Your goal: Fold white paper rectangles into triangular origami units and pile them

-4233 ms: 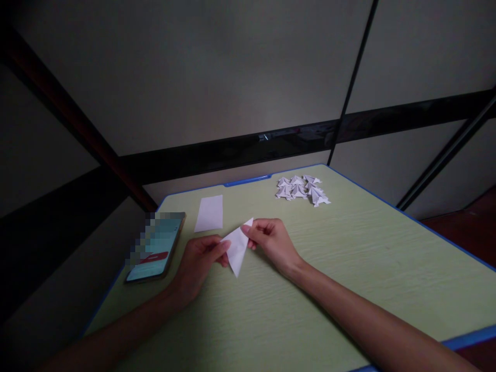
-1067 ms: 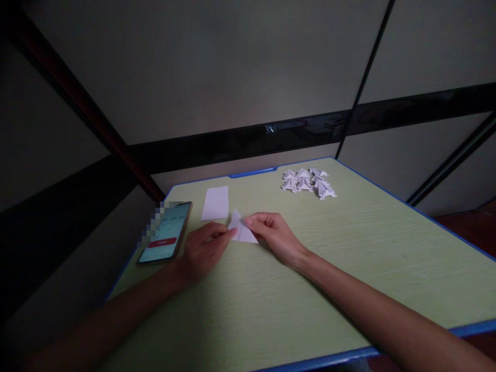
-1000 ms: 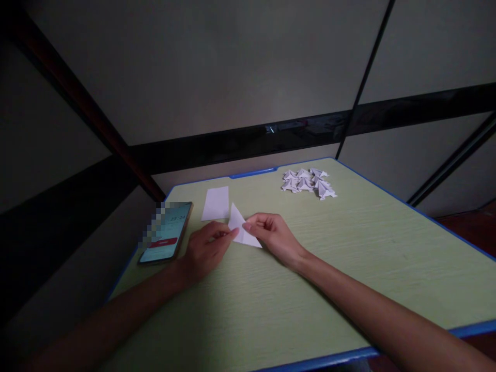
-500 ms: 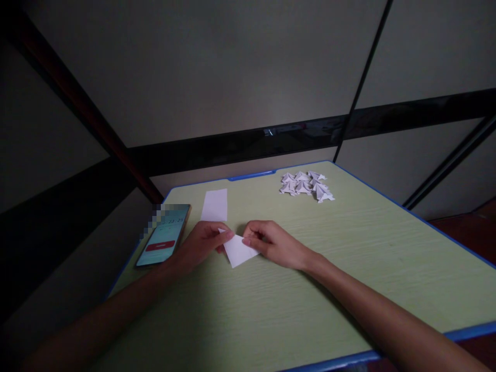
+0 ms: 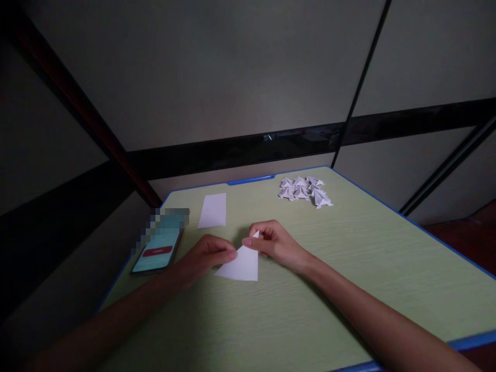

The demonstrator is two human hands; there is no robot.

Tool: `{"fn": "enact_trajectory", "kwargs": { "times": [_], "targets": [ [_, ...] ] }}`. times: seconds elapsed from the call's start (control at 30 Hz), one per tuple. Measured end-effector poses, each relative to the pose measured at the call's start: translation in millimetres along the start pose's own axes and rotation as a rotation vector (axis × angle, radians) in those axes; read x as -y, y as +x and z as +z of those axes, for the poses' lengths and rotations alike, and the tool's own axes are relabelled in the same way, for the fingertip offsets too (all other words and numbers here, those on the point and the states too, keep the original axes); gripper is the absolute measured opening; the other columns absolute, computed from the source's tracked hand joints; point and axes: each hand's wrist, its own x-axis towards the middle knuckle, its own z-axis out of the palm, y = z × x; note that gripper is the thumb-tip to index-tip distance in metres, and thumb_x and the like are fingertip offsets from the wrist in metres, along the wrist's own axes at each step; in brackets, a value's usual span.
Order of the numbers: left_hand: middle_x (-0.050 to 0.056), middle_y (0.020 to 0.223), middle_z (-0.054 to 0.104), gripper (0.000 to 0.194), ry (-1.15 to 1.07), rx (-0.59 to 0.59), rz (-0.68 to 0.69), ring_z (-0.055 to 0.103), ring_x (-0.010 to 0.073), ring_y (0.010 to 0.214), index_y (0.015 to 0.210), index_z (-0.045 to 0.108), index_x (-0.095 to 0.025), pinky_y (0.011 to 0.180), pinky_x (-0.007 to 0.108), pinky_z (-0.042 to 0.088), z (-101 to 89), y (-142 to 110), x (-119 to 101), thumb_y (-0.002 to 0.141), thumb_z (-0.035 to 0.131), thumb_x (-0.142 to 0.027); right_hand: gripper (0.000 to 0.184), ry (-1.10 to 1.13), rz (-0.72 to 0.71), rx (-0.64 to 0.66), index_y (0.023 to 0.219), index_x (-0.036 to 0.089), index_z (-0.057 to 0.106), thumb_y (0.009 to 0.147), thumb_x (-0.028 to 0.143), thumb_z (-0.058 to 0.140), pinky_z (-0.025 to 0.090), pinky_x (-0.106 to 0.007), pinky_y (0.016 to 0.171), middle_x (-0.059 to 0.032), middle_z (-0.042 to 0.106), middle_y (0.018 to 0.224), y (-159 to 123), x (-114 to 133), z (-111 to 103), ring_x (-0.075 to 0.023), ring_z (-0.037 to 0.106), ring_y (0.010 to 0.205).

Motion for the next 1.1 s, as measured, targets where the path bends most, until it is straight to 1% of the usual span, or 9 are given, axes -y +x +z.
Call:
{"fn": "enact_trajectory", "kwargs": {
  "times": [0.1,0.33,0.5,0.73,0.83,0.9,0.97,1.07,1.1],
  "targets": [
    [-0.007,0.043,0.029,0.029,0.081,0.022,0.044,0.024,0.0043,0.041,0.048,0.044,-0.013,0.041,0.02,0.015,3.9,-2,-1,0.069,0.048,-0.032,0.033,-0.009,0.016,0.016,0.048,0.015,0.042,0.063,0.037,0.061,0.014,-0.021,0.039,0.0078,0.031,0.039,-1,0,5,-0.0038,0.025,0.039],
    [-0.006,0.05,0.031,0.027,0.094,-0.003,0.205,0.028,0.0055,0.047,0.053,0.037,-0.015,0.043,0.018,0.021,6.1,-3,-4,0.074,0.042,-0.032,0.034,0.174,-0.002,-0.07,0.048,0.015,0.041,0.06,0.039,0.063,0.012,-0.021,0.039,0.0081,0.032,0.04,1,-7,9,-0.0037,0.024,0.039],
    [-0.006,0.051,0.029,0.029,0.106,-0.04,0.198,0.027,0.0064,0.048,0.052,0.035,-0.016,0.045,0.02,0.021,4.6,-2,-5,0.074,0.041,-0.033,0.034,0.188,0.007,-0.095,0.046,0.015,0.043,0.058,0.037,0.065,0.012,-0.022,0.041,0.0075,0.032,0.04,3,-6,3,-0.0043,0.025,0.04],
    [-0.005,0.049,0.031,0.027,0.05,-0.1,0.207,0.027,0.0069,0.047,0.051,0.039,-0.016,0.046,0.021,0.02,2.0,2,-5,0.073,0.043,-0.032,0.032,0.238,-0.049,-0.243,0.043,0.014,0.044,0.055,0.032,0.068,0.013,-0.021,0.042,0.0059,0.037,0.042,10,-3,-7,-0.0045,0.027,0.041],
    [-0.005,0.046,0.031,0.031,-0.01,-0.138,0.238,0.027,0.0068,0.045,0.049,0.038,-0.017,0.045,0.022,0.02,-1.2,1,-7,0.073,0.043,-0.034,0.03,0.301,-0.047,-0.319,0.042,0.015,0.044,0.054,0.028,0.068,0.013,-0.021,0.04,0.0064,0.036,0.04,12,-2,-18,-0.0039,0.025,0.039],
    [-0.005,0.046,0.032,0.035,-0.09,-0.183,0.305,0.027,0.0068,0.044,0.047,0.035,-0.017,0.045,0.023,0.021,-6.8,-1,-9,0.073,0.044,-0.038,0.031,0.403,-0.101,-0.506,0.042,0.016,0.042,0.052,0.028,0.069,0.012,-0.021,0.038,0.0074,0.034,0.038,13,-1,-27,-0.0037,0.023,0.037],
    [-0.006,0.044,0.029,0.038,-0.178,-0.298,0.362,0.027,0.0066,0.043,0.045,0.033,-0.017,0.045,0.022,0.023,-13.4,-2,-12,0.073,0.044,-0.041,0.029,0.452,-0.159,-0.59,0.044,0.016,0.044,0.052,0.026,0.069,0.016,-0.02,0.038,0.0072,0.036,0.038,13,0,-31,-0.0036,0.025,0.036],
    [-0.003,0.05,0.039,0.035,-0.22,-0.426,0.338,0.035,0.0068,0.048,0.051,0.04,-0.016,0.049,0.021,0.029,-18.3,1,-13,0.071,0.047,-0.044,0.021,0.403,-0.134,-0.505,0.048,0.015,0.052,0.054,0.028,0.068,0.024,-0.019,0.039,0.0051,0.044,0.038,13,-1,-19,-0.0047,0.035,0.038],
    [-0.002,0.057,0.045,0.032,-0.265,-0.4,0.301,0.04,0.0076,0.052,0.059,0.044,-0.015,0.051,0.022,0.031,-17.7,3,-12,0.071,0.046,-0.045,0.019,0.382,-0.098,-0.473,0.051,0.015,0.055,0.054,0.027,0.069,0.026,-0.019,0.039,0.0039,0.048,0.042,13,-2,-12,-0.0051,0.038,0.039]
  ]
}}
